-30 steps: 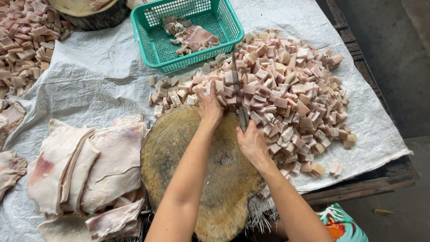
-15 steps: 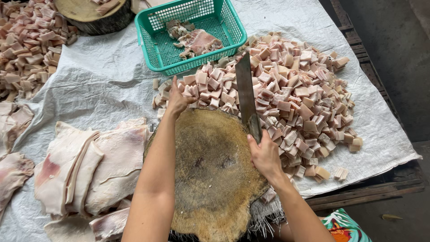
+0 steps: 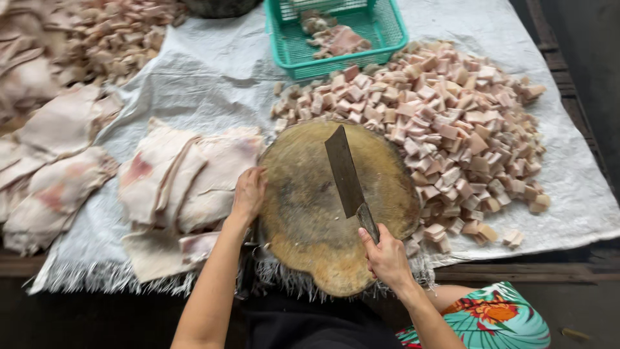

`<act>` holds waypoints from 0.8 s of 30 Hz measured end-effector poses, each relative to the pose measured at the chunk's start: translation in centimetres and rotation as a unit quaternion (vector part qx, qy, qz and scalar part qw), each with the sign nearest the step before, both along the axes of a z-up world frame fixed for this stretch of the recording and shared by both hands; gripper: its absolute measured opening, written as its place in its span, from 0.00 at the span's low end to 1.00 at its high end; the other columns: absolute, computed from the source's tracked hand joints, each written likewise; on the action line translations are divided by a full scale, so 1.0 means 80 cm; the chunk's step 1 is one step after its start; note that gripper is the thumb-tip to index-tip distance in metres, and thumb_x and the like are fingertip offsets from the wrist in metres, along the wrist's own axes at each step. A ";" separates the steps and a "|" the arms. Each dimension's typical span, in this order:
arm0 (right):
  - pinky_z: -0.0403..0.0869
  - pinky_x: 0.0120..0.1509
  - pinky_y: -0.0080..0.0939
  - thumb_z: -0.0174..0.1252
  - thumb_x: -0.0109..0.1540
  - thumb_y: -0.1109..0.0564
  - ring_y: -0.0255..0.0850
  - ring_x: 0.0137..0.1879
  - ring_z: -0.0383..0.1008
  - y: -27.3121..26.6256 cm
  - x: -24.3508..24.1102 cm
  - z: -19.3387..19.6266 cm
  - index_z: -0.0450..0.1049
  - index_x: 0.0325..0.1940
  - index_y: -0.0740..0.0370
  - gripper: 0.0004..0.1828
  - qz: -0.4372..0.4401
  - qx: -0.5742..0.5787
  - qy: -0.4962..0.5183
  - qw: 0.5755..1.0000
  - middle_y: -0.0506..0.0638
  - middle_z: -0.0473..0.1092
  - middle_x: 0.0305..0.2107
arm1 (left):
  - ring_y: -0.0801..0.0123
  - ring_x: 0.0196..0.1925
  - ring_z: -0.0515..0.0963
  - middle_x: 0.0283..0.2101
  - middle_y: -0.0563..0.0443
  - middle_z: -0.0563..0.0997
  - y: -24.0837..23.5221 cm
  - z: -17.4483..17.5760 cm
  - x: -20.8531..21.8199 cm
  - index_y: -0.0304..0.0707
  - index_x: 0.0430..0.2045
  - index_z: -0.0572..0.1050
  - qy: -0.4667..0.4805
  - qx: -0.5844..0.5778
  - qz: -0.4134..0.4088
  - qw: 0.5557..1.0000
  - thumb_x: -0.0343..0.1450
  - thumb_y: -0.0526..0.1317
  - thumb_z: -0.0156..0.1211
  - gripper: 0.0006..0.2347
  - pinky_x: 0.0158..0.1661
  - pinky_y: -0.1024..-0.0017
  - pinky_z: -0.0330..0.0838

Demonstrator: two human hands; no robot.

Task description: The person chops large pieces of raw pig skin into small rectangular pieces on a wooden cutting board using a cleaver.

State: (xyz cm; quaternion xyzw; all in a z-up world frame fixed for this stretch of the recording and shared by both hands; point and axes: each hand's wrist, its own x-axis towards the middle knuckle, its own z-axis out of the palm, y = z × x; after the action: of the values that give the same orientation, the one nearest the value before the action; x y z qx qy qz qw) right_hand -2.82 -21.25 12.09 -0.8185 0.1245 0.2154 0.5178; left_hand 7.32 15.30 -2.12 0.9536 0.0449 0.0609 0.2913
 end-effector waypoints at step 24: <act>0.72 0.17 0.47 0.53 0.65 0.43 0.46 0.14 0.73 0.006 -0.053 -0.045 0.58 0.62 0.73 0.33 -0.027 -0.145 0.035 0.988 0.56 0.70 0.11 | 0.42 0.54 0.80 0.50 0.32 0.81 0.407 -0.023 -0.111 0.51 0.54 0.80 0.052 0.077 0.175 0.980 0.67 0.25 0.47 0.24 0.59 0.58 0.71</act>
State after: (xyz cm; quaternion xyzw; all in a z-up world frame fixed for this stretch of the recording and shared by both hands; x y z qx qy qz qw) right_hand -7.03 -20.78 8.46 -0.8732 0.1943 0.2095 0.3948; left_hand -1.54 47.87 -3.99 0.9526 0.2209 0.0645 0.1991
